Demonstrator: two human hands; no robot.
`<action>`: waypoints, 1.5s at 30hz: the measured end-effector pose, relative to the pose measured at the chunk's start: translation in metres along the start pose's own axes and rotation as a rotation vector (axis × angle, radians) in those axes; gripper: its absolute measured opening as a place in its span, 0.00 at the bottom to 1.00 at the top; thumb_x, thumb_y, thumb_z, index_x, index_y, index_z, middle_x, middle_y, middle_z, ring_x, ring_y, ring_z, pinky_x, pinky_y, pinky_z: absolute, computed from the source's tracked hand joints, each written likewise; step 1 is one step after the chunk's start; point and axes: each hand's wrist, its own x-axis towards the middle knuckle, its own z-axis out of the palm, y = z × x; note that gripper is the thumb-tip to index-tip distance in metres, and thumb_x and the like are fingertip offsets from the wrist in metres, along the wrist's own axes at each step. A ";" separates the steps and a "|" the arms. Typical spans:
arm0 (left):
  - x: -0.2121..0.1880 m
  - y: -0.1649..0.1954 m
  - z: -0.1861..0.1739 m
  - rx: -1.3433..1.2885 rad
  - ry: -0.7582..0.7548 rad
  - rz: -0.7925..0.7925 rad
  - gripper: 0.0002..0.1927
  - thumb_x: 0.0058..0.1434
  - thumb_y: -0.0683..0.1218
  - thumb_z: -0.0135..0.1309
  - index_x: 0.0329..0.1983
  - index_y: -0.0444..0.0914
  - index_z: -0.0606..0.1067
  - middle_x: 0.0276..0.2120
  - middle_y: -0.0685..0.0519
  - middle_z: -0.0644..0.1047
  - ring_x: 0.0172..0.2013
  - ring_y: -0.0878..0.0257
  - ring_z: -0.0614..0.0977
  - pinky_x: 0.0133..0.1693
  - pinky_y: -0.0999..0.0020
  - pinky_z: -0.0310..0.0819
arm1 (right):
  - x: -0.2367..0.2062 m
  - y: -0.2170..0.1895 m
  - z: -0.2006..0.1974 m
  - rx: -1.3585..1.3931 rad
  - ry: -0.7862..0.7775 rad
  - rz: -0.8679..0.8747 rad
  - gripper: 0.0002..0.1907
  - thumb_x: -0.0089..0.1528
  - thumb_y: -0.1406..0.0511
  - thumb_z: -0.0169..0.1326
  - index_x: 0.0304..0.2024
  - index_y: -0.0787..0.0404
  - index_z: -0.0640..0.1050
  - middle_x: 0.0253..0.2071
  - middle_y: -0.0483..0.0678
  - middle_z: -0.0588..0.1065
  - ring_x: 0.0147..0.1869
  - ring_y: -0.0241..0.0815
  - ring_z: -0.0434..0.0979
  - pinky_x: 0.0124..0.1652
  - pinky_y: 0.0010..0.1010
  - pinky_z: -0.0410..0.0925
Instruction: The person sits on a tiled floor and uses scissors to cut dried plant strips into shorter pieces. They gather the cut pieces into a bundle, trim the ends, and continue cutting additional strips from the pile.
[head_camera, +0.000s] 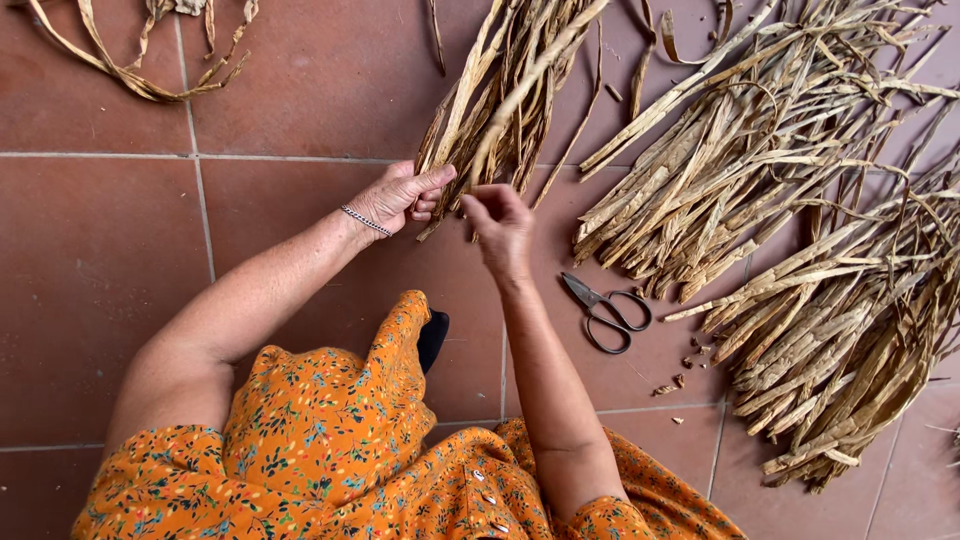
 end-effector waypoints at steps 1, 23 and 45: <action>0.001 -0.001 -0.001 0.011 -0.005 -0.002 0.12 0.66 0.52 0.62 0.34 0.44 0.71 0.23 0.64 0.66 0.21 0.75 0.63 0.20 0.78 0.56 | -0.001 0.000 0.007 -0.126 -0.018 -0.036 0.08 0.61 0.63 0.63 0.39 0.60 0.80 0.33 0.44 0.81 0.32 0.29 0.78 0.30 0.25 0.76; -0.010 0.007 -0.030 0.067 0.173 -0.015 0.07 0.69 0.46 0.54 0.44 0.39 0.71 0.28 0.58 0.70 0.26 0.71 0.68 0.24 0.76 0.61 | 0.168 0.019 -0.164 -1.020 0.186 0.105 0.12 0.68 0.68 0.53 0.52 0.55 0.81 0.59 0.55 0.73 0.58 0.52 0.69 0.57 0.38 0.67; -0.015 0.020 -0.015 0.056 0.203 -0.048 0.06 0.67 0.45 0.56 0.41 0.42 0.71 0.25 0.59 0.71 0.24 0.72 0.69 0.22 0.77 0.60 | 0.057 -0.013 -0.107 -0.498 -0.047 0.467 0.07 0.64 0.64 0.58 0.37 0.62 0.81 0.31 0.50 0.81 0.26 0.36 0.79 0.23 0.25 0.74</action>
